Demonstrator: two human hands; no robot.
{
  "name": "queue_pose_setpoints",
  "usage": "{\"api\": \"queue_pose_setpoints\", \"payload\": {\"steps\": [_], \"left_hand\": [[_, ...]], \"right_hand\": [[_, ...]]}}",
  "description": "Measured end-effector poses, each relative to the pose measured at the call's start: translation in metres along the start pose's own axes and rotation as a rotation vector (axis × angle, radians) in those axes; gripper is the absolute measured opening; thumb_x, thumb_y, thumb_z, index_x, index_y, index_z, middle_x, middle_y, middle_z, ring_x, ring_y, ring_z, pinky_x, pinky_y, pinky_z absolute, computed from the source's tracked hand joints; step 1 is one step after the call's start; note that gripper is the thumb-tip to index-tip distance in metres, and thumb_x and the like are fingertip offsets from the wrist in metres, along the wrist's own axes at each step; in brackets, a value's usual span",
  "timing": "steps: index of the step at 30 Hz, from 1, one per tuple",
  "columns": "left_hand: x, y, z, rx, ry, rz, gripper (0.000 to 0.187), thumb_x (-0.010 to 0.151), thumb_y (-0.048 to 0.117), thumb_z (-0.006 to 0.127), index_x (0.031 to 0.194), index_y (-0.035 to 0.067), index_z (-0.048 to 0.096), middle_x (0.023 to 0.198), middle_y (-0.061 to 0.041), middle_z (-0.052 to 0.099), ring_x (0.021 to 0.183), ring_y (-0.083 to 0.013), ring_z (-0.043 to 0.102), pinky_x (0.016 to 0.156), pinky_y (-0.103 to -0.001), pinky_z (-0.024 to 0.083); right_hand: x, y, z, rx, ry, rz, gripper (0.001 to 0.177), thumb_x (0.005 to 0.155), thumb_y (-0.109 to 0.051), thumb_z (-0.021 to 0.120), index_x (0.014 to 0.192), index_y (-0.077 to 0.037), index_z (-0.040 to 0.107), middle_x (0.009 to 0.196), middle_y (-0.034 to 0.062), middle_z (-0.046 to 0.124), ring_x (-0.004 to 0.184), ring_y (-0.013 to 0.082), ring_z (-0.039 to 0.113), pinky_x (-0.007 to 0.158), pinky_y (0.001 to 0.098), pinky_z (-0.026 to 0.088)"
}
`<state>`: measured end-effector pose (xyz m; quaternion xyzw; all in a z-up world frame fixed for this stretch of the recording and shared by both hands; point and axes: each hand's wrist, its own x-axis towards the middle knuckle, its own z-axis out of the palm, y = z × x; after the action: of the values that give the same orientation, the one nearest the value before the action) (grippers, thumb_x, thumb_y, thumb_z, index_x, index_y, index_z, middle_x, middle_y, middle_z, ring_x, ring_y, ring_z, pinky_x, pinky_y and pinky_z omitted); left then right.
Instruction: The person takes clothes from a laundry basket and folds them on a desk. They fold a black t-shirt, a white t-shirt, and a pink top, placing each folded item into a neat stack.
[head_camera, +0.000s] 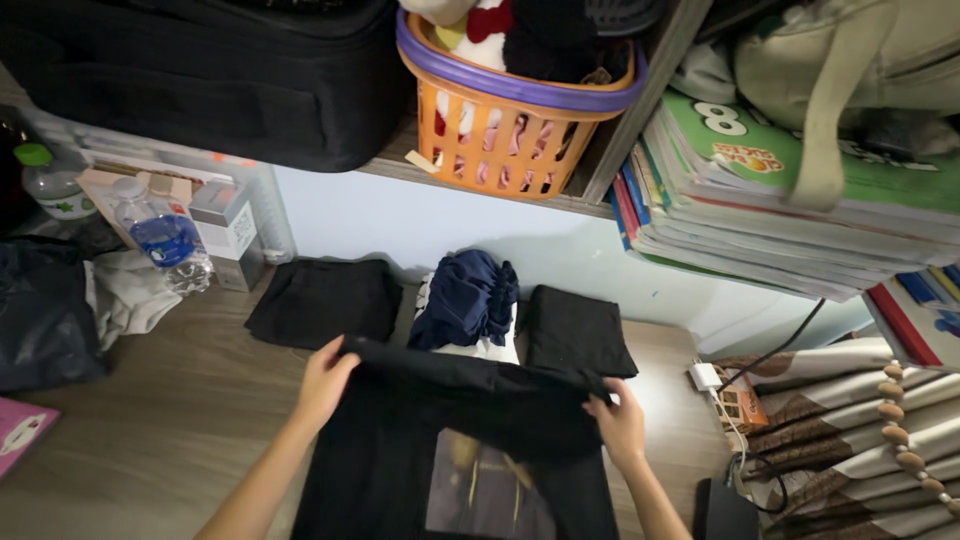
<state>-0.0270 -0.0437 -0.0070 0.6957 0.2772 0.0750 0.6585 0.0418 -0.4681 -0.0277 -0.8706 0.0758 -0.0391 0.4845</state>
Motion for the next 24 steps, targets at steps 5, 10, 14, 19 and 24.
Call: {"api": "queue_pose_setpoints", "payload": {"steps": [5,10,14,19,24], "left_hand": [[-0.012,-0.054,-0.038,-0.163,-0.162,0.624,0.033,0.07,0.013,0.039,0.076,0.001,0.07,0.082,-0.01,0.071,0.085,-0.0197,0.064,0.084,-0.03,0.043],[-0.016,-0.132,-0.047,-0.075,-0.226,0.264,0.044,0.08,0.027,0.038,0.061,0.002,0.068,0.063,-0.013,0.071,0.061,-0.0188,0.06,0.059,-0.029,0.036],[-0.057,-0.071,-0.036,0.443,0.049,-0.184,0.045,0.074,0.043,0.061,0.098,0.006,0.056,0.08,-0.005,0.058,0.073,-0.0176,0.057,0.067,-0.029,0.043],[-0.043,-0.08,-0.02,0.618,0.03,-0.186,0.072,0.065,0.045,0.073,0.115,0.001,0.044,0.113,-0.017,0.054,0.103,-0.0311,0.056,0.084,-0.039,0.047],[-0.089,-0.003,-0.013,0.205,-0.128,-0.42,0.042,0.071,0.03,0.068,0.1,0.0,0.065,0.097,-0.014,0.07,0.09,-0.0266,0.065,0.076,-0.033,0.047]], "right_hand": [[-0.051,0.044,-0.008,0.3,0.146,-0.215,0.019,0.075,0.0,0.059,0.09,-0.008,0.05,0.077,0.0037,0.049,0.074,0.0104,0.046,0.07,0.0214,0.037],[-0.069,0.116,0.0,0.466,0.161,0.119,0.021,0.062,0.001,0.047,0.08,-0.009,0.05,0.063,0.0043,0.039,0.059,0.0131,0.037,0.052,0.03,0.034],[-0.082,0.042,-0.002,0.553,0.23,0.629,0.044,0.08,-0.044,0.055,0.11,-0.013,0.045,0.072,0.0052,0.038,0.051,0.0137,0.03,0.043,0.028,0.027],[-0.086,0.003,-0.001,0.474,0.071,0.517,0.054,0.066,-0.012,0.07,0.113,0.004,0.049,0.103,0.0205,0.059,0.089,0.0267,0.057,0.078,0.0343,0.045],[-0.062,0.071,-0.004,0.696,0.056,0.479,0.01,0.065,0.006,0.053,0.068,-0.003,0.049,0.053,0.0089,0.042,0.047,0.0198,0.041,0.041,0.0308,0.029]]}}
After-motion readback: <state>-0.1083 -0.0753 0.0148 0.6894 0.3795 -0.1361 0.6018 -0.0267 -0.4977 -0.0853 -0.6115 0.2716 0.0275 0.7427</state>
